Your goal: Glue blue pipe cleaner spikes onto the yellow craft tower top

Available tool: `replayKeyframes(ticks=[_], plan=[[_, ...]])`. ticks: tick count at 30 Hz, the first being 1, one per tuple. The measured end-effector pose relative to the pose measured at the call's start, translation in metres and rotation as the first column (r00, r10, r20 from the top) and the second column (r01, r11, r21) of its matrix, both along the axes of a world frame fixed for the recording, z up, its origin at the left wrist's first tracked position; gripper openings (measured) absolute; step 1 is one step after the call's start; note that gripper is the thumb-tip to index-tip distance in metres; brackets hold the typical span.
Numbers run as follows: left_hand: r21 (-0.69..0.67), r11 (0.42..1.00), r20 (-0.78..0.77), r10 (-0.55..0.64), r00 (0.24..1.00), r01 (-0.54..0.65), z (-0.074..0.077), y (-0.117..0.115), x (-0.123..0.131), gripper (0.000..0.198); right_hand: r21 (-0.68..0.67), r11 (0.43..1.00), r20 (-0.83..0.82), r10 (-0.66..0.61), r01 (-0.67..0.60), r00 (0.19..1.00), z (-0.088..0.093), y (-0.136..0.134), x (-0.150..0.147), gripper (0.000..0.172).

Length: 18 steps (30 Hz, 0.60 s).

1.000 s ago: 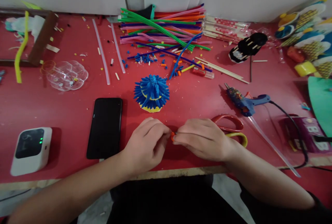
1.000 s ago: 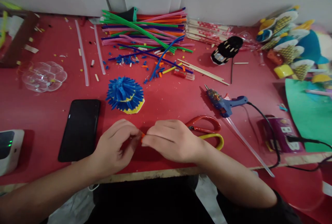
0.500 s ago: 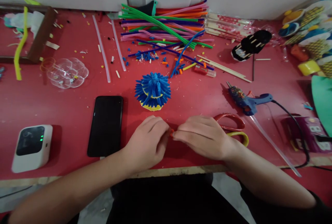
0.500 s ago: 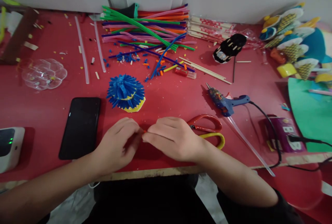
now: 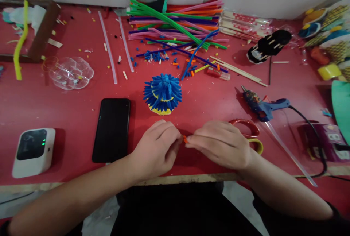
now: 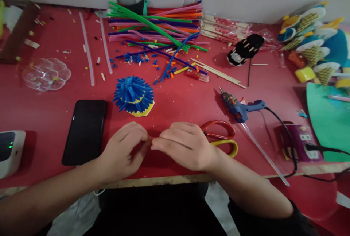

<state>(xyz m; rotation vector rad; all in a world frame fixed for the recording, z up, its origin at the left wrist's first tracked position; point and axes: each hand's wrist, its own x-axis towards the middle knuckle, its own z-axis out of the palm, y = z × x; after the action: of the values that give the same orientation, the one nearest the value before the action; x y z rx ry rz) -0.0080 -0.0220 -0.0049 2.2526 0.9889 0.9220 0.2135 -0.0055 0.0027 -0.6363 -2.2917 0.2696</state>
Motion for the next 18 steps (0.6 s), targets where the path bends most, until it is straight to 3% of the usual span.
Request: replayKeyframes(ticks=[4, 7, 10, 12, 15, 18], plan=[[-0.014, 0.998, 0.13, -0.063, 0.99, 0.065, 0.0026, -0.0017, -0.0024, 0.017, -0.134, 0.978, -0.032, -0.163, 0.157, 0.986, -0.0033, -0.001, -0.0031, 0.008], [-0.093, 0.995, 0.181, 0.063, 0.981, -0.047, 0.004, -0.0005, -0.0038, 0.016, -0.073, 0.995, 0.046, -0.068, 0.071, 0.997, -0.0055, 0.0001, -0.0045, 0.019], [-0.082, 0.99, 0.102, 0.122, 0.987, -0.113, 0.0015, 0.0011, -0.0027, 0.015, 0.02, 0.999, 0.109, 0.037, -0.04, 0.993, -0.0048, -0.0002, -0.0017, 0.02], [-0.026, 0.998, 0.039, 0.061, 0.997, -0.06, -0.0007, 0.0013, -0.0016, 0.017, 0.04, 0.999, 0.08, 0.027, -0.03, 0.996, -0.0032, -0.0016, 0.0003, 0.016], [-0.001, 0.998, 0.035, -0.07, 0.997, 0.07, -0.0008, 0.0015, -0.002, 0.017, -0.047, 0.991, -0.026, -0.128, 0.126, 0.991, -0.0015, -0.0036, -0.0014, 0.01], [-0.158, 0.982, 0.169, -0.076, 0.983, 0.103, 0.0026, 0.0035, -0.0044, 0.013, -0.094, 0.98, -0.034, -0.179, 0.175, 0.983, -0.0018, -0.0037, -0.0073, 0.013]])
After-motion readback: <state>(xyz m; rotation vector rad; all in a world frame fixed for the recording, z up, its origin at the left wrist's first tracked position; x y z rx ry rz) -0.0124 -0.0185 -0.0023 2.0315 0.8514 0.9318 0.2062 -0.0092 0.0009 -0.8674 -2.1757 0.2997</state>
